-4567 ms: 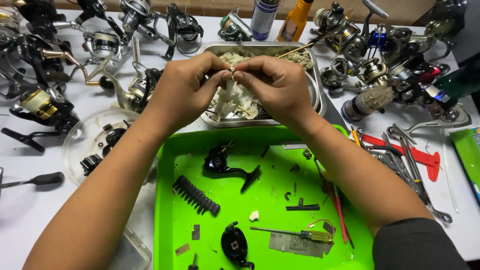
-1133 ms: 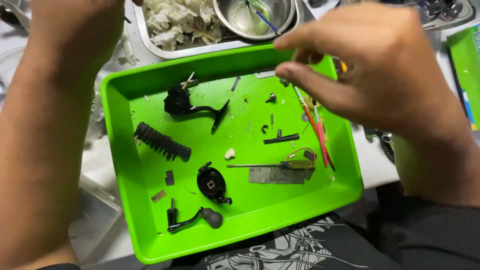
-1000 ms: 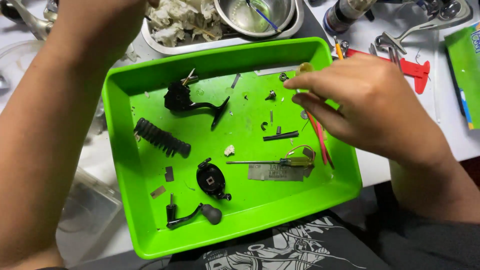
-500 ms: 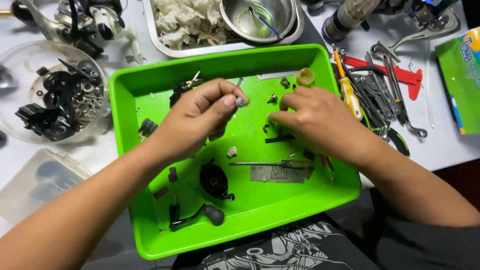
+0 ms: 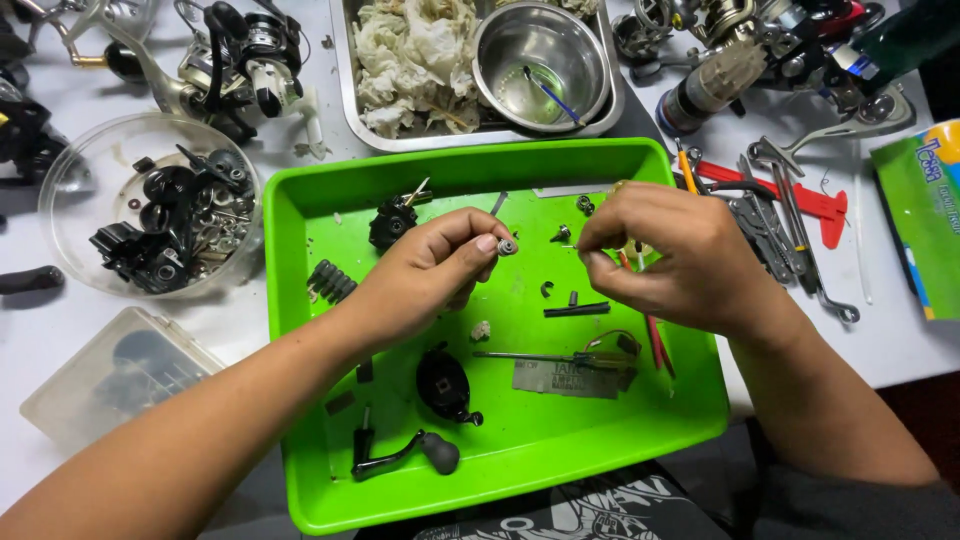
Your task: Assembling and cleaning the bail arm mechanism of a fishing reel on a workbench
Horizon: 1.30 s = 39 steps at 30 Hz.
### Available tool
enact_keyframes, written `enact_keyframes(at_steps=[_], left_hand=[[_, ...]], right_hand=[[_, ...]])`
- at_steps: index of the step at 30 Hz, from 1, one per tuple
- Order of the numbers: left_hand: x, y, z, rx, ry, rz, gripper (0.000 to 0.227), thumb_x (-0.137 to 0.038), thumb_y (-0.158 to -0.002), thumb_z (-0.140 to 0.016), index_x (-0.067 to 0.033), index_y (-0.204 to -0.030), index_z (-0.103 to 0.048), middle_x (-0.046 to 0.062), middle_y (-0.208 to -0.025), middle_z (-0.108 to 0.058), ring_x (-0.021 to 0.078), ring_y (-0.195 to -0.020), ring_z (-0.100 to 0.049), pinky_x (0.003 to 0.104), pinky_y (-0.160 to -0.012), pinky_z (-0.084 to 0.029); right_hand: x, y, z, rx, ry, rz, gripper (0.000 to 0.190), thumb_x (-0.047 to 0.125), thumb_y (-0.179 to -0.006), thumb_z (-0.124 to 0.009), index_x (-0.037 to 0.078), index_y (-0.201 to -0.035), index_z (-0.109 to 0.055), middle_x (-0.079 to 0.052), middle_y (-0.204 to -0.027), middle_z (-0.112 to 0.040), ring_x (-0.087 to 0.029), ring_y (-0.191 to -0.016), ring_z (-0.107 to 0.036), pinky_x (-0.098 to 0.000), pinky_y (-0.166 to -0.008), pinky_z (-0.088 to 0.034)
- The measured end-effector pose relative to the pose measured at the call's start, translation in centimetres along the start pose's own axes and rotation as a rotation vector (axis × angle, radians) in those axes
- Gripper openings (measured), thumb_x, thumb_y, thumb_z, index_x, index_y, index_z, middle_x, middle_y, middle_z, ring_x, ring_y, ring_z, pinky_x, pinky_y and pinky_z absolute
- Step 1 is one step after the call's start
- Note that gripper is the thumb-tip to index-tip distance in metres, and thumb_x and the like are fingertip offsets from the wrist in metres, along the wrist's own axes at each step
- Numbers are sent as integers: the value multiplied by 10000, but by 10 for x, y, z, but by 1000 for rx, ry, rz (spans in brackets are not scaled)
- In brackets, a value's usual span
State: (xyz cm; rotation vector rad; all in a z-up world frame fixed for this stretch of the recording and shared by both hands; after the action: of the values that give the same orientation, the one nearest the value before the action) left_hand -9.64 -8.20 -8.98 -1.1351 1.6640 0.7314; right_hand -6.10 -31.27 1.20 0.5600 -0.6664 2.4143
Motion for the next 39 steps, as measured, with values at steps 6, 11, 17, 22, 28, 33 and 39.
enact_keyframes(at_steps=[6, 11, 17, 22, 28, 33, 39], left_hand=[[-13, 1, -4, -31, -55, 91, 257, -290, -1054, -522, -70, -1142, -619, -27, -656, -358, 89, -519, -318, 238, -456, -323], [-17, 1, -2, -79, -33, 94, 231, -265, -1045, -535, -93, -1151, -647, -33, -579, -338, 89, -479, -297, 241, -451, -309], [-22, 0, -2, -134, 21, 90, 249, -219, -1044, -509, -67, -1138, -682, -70, -559, -234, 51, -479, -222, 220, -469, -240], [-36, 4, -6, -252, -330, 4, 176, -238, -1014, -616, -129, -1082, -736, -89, -615, -433, 28, -546, -347, 209, -513, -273], [-42, 7, -11, -271, -439, -30, 163, -242, -1010, -632, -142, -1080, -740, -105, -688, -508, 8, -555, -345, 196, -521, -280], [-43, 7, -11, -288, -450, -26, 172, -258, -999, -650, -147, -1078, -756, -118, -687, -524, -2, -547, -338, 193, -517, -264], [-44, 8, -12, -319, -499, -43, 177, -248, -987, -675, -143, -1085, -778, -122, -699, -569, -6, -543, -349, 181, -515, -278]], right_hand=[[36, -29, 5, -138, -318, -57, 63, -63, -904, -723, -16, -946, -717, -132, -925, -677, -192, -853, -663, -259, -770, -532], [31, -36, -14, -193, -561, -134, 61, -62, -932, -672, -4, -929, -691, -122, -920, -655, -184, -878, -655, -244, -785, -538], [25, -36, -23, -225, -300, -112, 124, -1, -929, -752, -16, -1051, -735, -128, -954, -702, -173, -870, -677, -227, -764, -544], [26, -37, -26, -232, -186, 27, 73, -44, -929, -754, -35, -998, -731, -161, -937, -743, -234, -863, -726, -302, -802, -573], [24, -34, -26, -218, -111, 24, 139, -25, -949, -746, -23, -1088, -733, -162, -963, -720, -241, -874, -706, -310, -801, -554], [29, -36, -27, -236, -44, 104, 70, -46, -944, -746, -57, -1007, -719, -175, -931, -743, -274, -842, -733, -347, -790, -584], [29, -31, -31, -239, 79, 161, 81, -57, -950, -752, -47, -1015, -706, -153, -959, -758, -258, -861, -749, -345, -812, -583]])
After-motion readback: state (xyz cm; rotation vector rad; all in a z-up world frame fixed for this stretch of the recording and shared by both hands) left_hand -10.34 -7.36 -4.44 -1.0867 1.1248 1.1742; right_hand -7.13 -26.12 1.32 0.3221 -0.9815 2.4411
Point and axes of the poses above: each hand's wrist, its own y-axis away from the middle knuckle, its own z-axis out of the back of the hand, x = y × z, the point moved 2 cm from there along -y, towards the middle knuckle
